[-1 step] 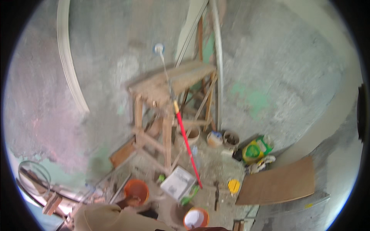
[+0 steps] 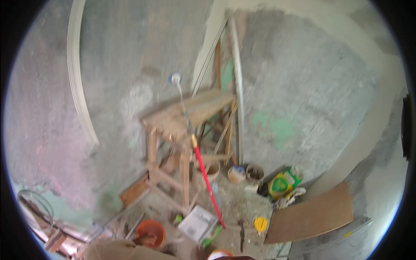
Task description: The person stirs a white liquid in an orange bucket using a flat tool. They hold the bucket with one hand and mix continuously with the other, then set the bucket down and pick up a red hose.
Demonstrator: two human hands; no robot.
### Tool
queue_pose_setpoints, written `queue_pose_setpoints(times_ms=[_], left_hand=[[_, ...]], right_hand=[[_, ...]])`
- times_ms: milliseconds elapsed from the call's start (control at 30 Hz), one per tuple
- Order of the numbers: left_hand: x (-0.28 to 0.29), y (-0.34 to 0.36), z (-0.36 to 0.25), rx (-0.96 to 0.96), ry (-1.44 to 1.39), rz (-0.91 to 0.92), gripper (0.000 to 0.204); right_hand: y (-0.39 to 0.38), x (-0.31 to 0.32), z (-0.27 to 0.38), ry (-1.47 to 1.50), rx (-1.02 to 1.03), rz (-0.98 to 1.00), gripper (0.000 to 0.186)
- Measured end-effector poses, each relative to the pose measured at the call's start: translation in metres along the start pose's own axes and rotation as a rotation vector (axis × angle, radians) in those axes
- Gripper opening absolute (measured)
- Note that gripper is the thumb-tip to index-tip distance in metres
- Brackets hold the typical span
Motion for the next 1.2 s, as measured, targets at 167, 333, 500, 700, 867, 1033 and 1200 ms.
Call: queue_pose_setpoints(times_ms=[167, 333, 500, 700, 867, 1033, 1200], left_hand=[[0.015, -0.046, -0.14, -0.021, 0.137, -0.17, 0.034], [0.019, -0.085, -0.204, -0.132, 0.139, -0.203, 0.034], [0.019, -0.102, -0.23, -0.207, 0.126, -0.2, 0.034], [0.009, -0.109, -0.265, -0.282, 0.127, -0.182, 0.033], [-0.001, -0.125, -0.307, -0.366, 0.144, -0.176, 0.033], [-0.031, -0.138, -0.352, -0.473, 0.193, -0.123, 0.033], [-0.057, -0.141, -0.386, -0.543, 0.221, -0.073, 0.033]], right_hand=[[0.085, 0.037, 0.188, -0.039, 0.311, -0.07, 0.037], [0.104, 0.045, 0.269, -0.03, 0.412, -0.074, 0.037], [0.112, 0.043, 0.282, -0.024, 0.397, -0.077, 0.037], [0.112, 0.053, 0.284, -0.017, 0.375, -0.098, 0.036], [0.115, 0.057, 0.284, -0.003, 0.361, -0.114, 0.036], [0.108, 0.067, 0.28, 0.012, 0.35, -0.143, 0.036], [0.102, 0.083, 0.275, 0.011, 0.34, -0.174, 0.035]])
Point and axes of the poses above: each hand's wrist, its own y-axis towards the middle knuckle, its own x-axis out of the back of the hand, z = x × y, the point moved 8 cm from there along y, towards the middle knuckle, and after that the axes turned 15 degrees about z, right-handed, at the moved point
